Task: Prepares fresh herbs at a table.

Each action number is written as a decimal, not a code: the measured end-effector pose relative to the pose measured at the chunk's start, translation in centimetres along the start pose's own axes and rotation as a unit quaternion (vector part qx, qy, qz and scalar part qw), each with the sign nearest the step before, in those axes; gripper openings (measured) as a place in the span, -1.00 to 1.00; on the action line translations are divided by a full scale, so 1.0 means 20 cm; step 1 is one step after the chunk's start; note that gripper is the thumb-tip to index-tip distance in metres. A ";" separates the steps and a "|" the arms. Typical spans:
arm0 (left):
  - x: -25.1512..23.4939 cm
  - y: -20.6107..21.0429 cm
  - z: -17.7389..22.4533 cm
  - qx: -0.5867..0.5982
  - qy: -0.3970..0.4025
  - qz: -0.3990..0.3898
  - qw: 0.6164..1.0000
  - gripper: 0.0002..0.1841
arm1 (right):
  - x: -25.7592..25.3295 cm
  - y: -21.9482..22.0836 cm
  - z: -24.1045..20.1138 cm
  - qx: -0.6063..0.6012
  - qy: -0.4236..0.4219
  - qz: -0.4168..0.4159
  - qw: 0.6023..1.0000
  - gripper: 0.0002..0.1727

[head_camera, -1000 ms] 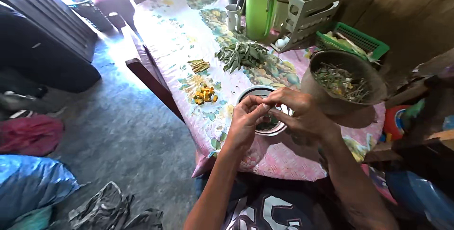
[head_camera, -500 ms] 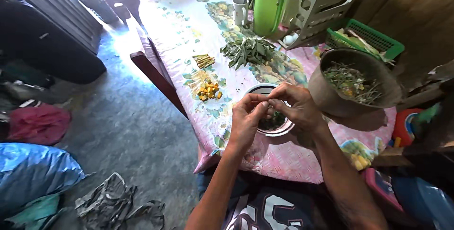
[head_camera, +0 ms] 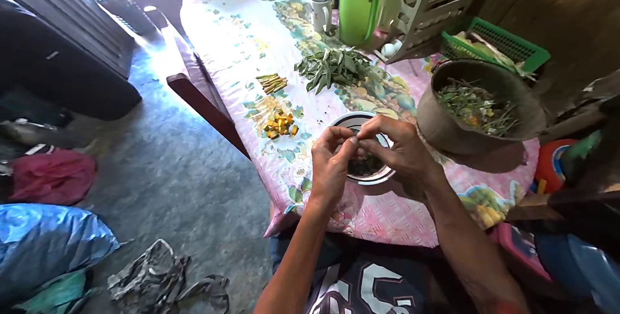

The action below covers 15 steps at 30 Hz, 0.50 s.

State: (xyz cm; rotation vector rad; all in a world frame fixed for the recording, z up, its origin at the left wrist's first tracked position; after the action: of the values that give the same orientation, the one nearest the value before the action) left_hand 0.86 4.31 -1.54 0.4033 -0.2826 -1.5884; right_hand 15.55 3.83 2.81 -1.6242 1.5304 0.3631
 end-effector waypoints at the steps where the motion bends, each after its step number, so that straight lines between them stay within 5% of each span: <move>1: 0.00 0.00 0.00 0.001 -0.001 0.003 1.000 -0.89 | 0.00 -0.01 0.01 0.008 0.005 0.006 1.000 -0.88; 15: 0.00 0.02 0.02 -0.050 0.037 -0.073 0.995 -0.83 | 0.02 0.00 -0.01 0.022 0.025 -0.010 0.999 -0.83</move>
State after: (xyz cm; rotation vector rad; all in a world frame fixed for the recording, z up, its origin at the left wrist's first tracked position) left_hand 1.13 4.36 -1.07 0.4124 -0.1180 -1.7180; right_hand 15.63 3.47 2.74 -1.6234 1.5481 0.2773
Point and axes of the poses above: each hand's wrist, its own x-axis away from the middle knuckle, its own y-axis out of the palm, z = x × y, the point moved 6 cm from there along -x, towards the middle knuckle, and after that the axes turned 9 degrees about z, right-handed, at the moved point
